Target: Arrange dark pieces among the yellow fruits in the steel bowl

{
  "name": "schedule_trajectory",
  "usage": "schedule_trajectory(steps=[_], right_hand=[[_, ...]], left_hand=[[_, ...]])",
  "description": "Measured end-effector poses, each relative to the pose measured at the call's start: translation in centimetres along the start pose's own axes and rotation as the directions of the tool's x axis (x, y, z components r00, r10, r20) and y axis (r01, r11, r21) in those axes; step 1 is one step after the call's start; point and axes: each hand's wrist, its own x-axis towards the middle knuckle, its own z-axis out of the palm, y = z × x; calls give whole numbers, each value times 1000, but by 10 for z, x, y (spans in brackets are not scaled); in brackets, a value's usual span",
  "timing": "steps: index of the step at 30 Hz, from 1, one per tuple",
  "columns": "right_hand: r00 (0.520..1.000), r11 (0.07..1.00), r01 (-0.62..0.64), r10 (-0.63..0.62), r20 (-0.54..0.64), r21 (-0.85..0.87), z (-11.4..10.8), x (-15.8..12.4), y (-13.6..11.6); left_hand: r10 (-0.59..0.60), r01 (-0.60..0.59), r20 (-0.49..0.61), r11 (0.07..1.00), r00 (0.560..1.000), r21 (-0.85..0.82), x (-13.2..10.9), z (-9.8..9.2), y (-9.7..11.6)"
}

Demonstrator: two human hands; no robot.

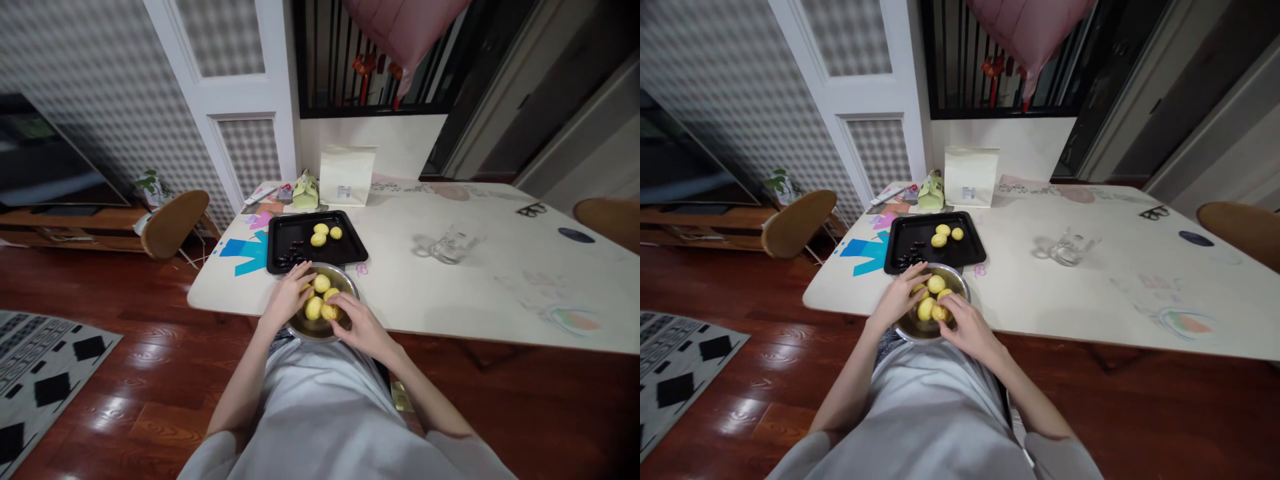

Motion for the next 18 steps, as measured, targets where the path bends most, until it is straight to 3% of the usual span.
schedule_trajectory(steps=[10, 18], right_hand=[[1000, 999, 24, -24, -8, -43, -1, -4, -3], [997, 984, 54, -64, -50, -170, 13, -6, 2]], left_hand=[[3, -3, -2, 999, 1000, -36, 1, -1, 0], [-17, 17, 4, 999, 1000, -34, 0, -4, 1]])
